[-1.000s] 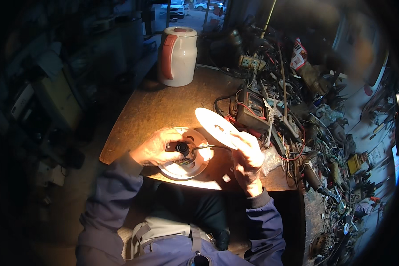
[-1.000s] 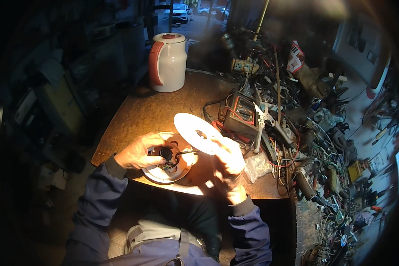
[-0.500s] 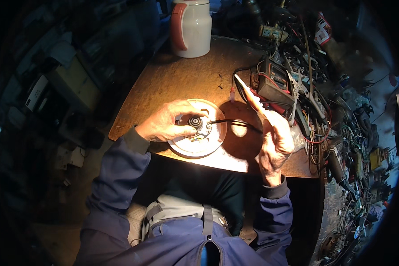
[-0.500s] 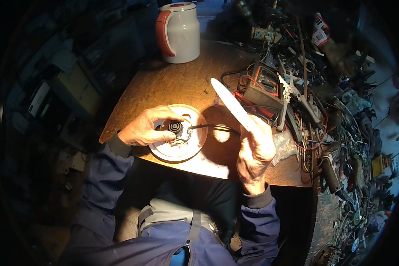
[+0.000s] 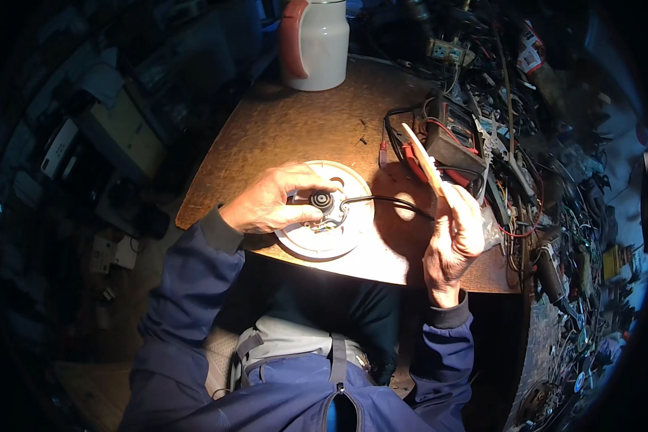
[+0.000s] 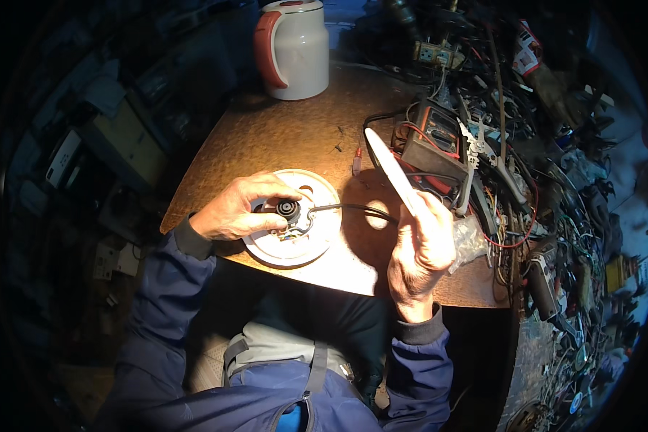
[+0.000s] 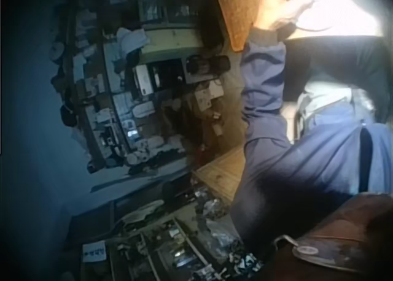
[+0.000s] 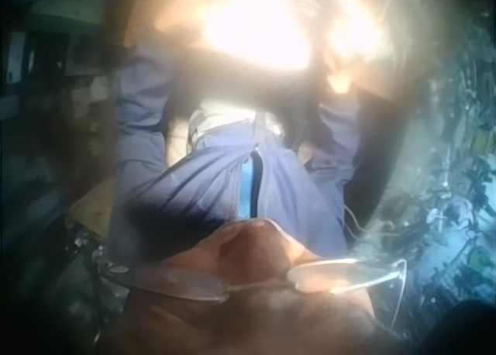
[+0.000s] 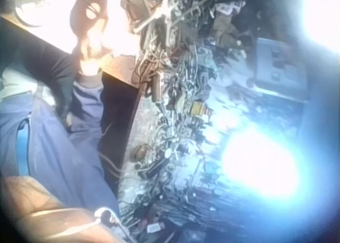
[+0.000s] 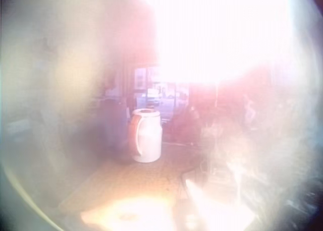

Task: The person assembles a ceiling light fixture by connecting wires to a socket, securing the socket into the base, and fastening the cover plate with screws. The person uses a screwdriver to tighten the screws and completes the assembly.

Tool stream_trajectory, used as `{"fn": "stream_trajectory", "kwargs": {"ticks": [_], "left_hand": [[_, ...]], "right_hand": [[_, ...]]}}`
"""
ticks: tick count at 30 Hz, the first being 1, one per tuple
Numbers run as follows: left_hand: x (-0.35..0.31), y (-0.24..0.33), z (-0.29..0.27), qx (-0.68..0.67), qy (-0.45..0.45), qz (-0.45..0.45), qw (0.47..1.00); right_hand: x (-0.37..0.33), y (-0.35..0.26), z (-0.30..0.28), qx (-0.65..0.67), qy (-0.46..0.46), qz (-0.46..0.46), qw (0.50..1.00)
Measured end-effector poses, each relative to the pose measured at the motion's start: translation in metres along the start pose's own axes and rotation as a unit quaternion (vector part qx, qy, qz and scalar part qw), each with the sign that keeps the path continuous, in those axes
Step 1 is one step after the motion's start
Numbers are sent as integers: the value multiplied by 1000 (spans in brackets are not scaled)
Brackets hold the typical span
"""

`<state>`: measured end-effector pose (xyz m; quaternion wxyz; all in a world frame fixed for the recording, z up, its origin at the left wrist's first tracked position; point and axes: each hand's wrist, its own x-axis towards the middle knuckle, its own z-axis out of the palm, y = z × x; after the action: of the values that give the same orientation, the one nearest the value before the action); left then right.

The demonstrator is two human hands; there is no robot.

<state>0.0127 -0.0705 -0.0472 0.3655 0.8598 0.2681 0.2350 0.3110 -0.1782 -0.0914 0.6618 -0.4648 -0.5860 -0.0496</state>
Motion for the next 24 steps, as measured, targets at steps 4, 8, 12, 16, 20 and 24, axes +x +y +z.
{"fn": "stream_trajectory", "kwargs": {"ticks": [4,8,12,16,20,24], "left_hand": [[1,1,-7,37,-35,17,999],[11,1,-25,35,-106,46,993],[29,15,-33,75,-169,-13,983],[37,12,-39,94,-173,-12,980],[40,19,-38,147,-118,-53,981],[22,25,-28,104,-47,-98,989]], "right_hand": [[3,-6,-1,-64,24,-1,998],[0,-3,1,-30,44,18,998],[-1,0,1,-57,49,25,997],[0,-3,1,-59,57,4,997],[-3,2,1,-3,105,-2,994],[-3,-3,-1,43,132,69,988]]}}
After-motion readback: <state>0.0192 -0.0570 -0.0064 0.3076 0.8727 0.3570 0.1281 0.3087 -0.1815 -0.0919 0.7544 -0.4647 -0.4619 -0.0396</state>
